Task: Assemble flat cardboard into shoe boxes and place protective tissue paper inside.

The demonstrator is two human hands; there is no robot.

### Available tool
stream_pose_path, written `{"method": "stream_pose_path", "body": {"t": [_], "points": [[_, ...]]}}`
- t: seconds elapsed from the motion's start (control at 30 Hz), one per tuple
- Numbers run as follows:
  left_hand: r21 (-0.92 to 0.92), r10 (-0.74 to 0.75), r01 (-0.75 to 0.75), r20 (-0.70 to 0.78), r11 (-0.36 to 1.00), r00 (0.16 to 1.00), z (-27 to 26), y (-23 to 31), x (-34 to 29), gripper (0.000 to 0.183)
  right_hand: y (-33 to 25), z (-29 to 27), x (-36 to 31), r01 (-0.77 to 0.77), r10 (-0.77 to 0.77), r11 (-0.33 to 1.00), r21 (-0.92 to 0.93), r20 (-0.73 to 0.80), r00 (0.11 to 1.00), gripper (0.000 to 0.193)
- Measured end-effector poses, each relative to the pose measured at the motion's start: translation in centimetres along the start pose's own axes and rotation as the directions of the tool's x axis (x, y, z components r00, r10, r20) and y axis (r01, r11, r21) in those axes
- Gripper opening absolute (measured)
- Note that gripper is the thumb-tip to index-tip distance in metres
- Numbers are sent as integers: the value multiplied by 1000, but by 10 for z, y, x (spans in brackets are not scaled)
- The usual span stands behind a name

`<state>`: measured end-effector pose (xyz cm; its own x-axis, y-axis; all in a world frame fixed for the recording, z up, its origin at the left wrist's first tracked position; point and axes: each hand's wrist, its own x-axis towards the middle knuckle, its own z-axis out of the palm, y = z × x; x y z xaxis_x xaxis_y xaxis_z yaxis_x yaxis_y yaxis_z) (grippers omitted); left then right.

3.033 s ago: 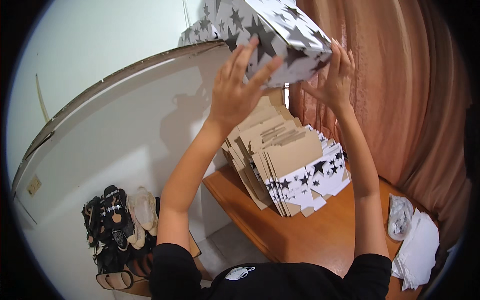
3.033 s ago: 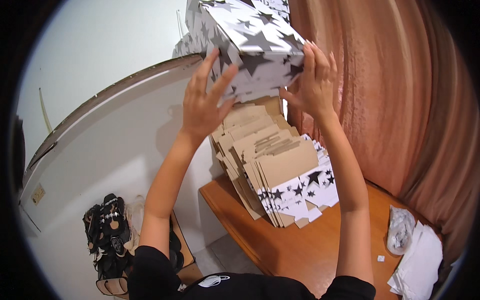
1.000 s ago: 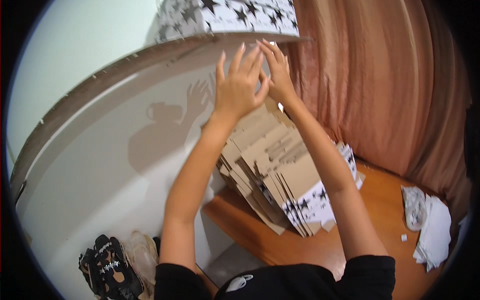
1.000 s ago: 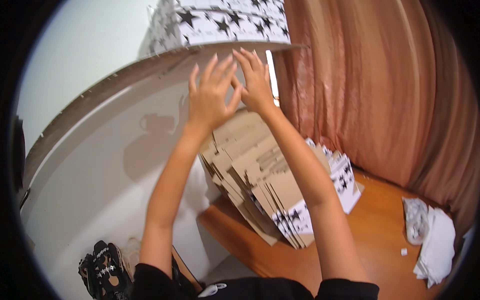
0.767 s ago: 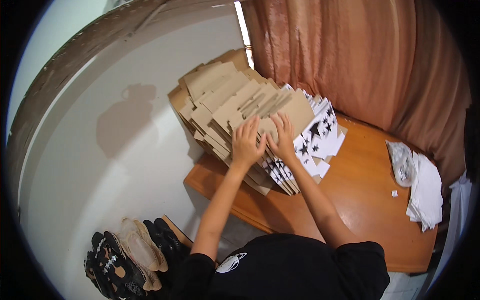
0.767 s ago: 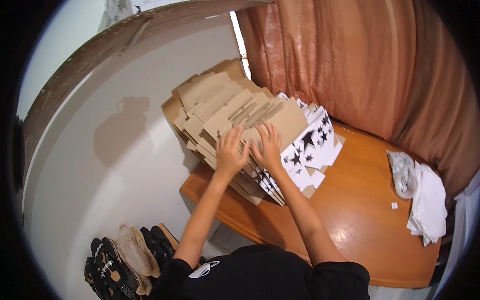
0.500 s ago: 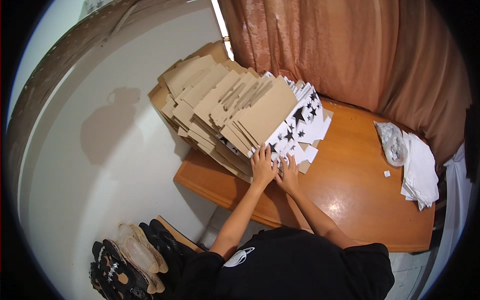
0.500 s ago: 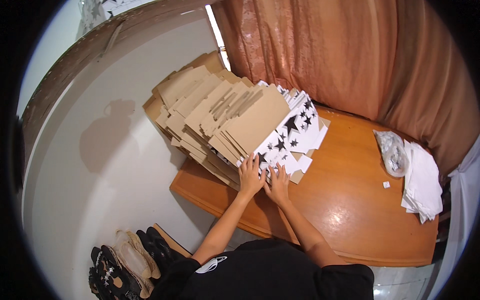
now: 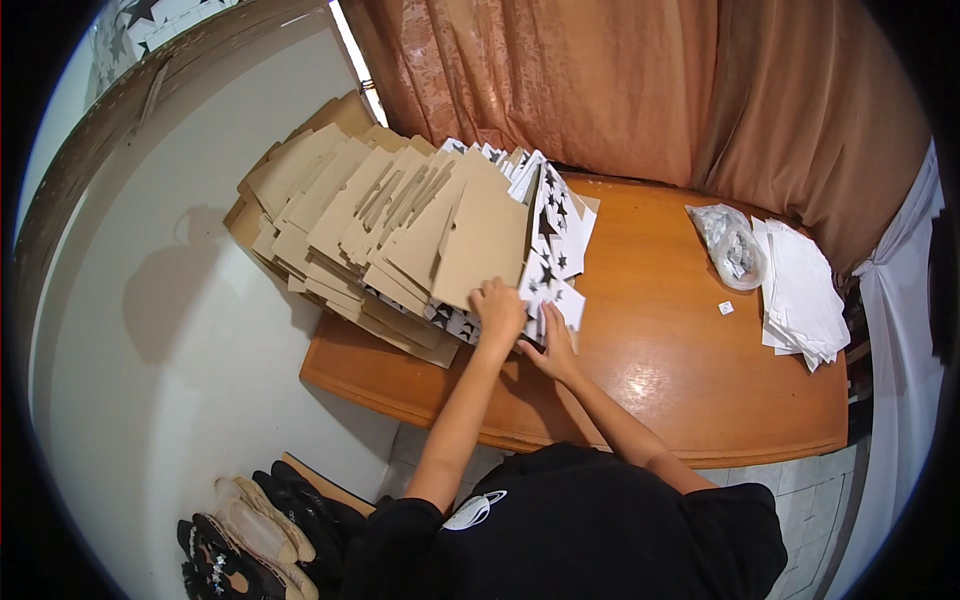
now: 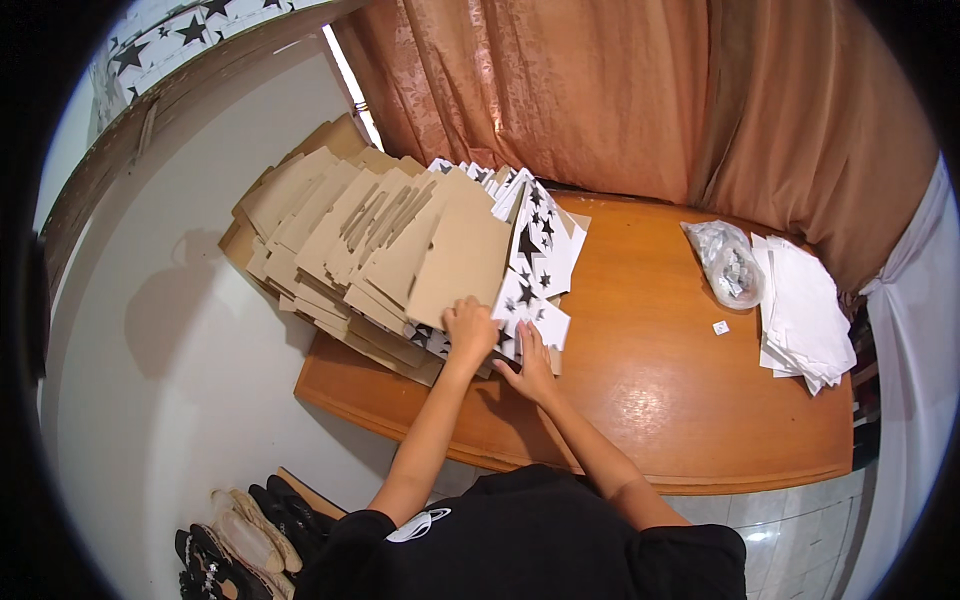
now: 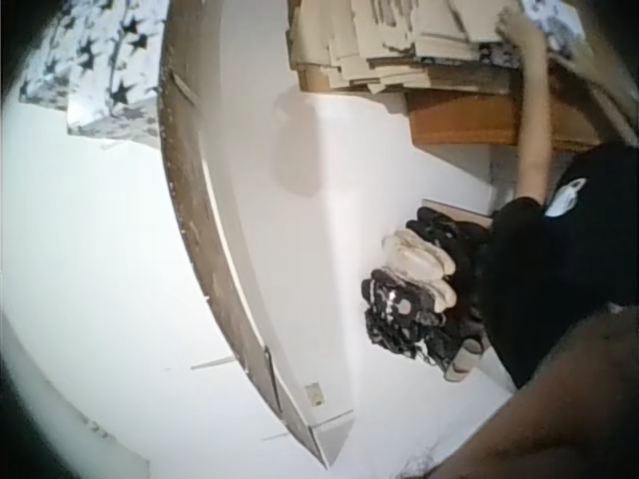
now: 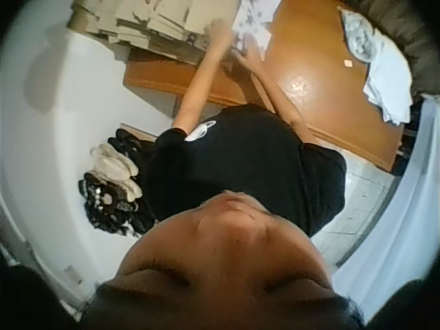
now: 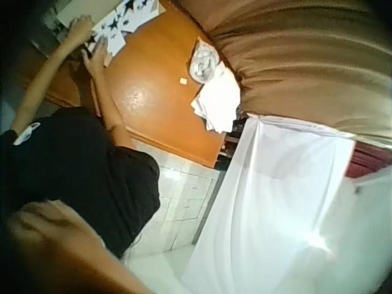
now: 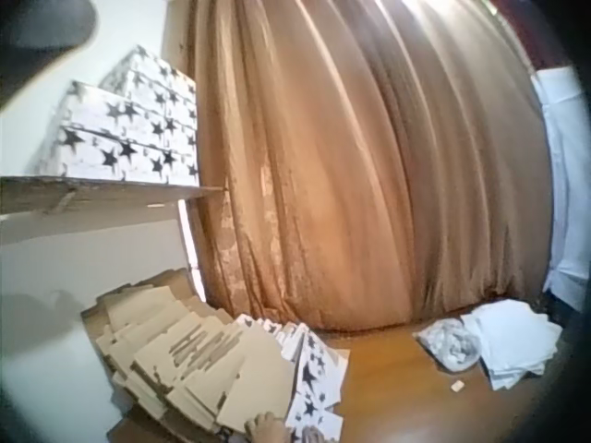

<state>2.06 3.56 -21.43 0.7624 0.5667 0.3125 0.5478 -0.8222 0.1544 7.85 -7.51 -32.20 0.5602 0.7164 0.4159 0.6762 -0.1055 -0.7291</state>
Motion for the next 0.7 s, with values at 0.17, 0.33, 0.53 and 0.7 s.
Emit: {"method": "stream_pose_path", "body": {"t": [0.17,0.33,0.53,0.7], "points": [[-171,183,-163,107,972,977,6,68,-20,31,24,-37,1,40,-49,998,-56,-163,985,87],[-414,290,-170,247,894,924,26,101,-53,39,44,-116,-50,-51,58,997,-60,125,990,112],[-523,435,-175,431,834,790,69,144,-97,45,67,-184,-112,-132,207,974,-186,473,857,131],[-523,526,-327,293,787,799,97,177,-123,42,98,-193,-139,-288,354,925,-246,293,888,98]]}}
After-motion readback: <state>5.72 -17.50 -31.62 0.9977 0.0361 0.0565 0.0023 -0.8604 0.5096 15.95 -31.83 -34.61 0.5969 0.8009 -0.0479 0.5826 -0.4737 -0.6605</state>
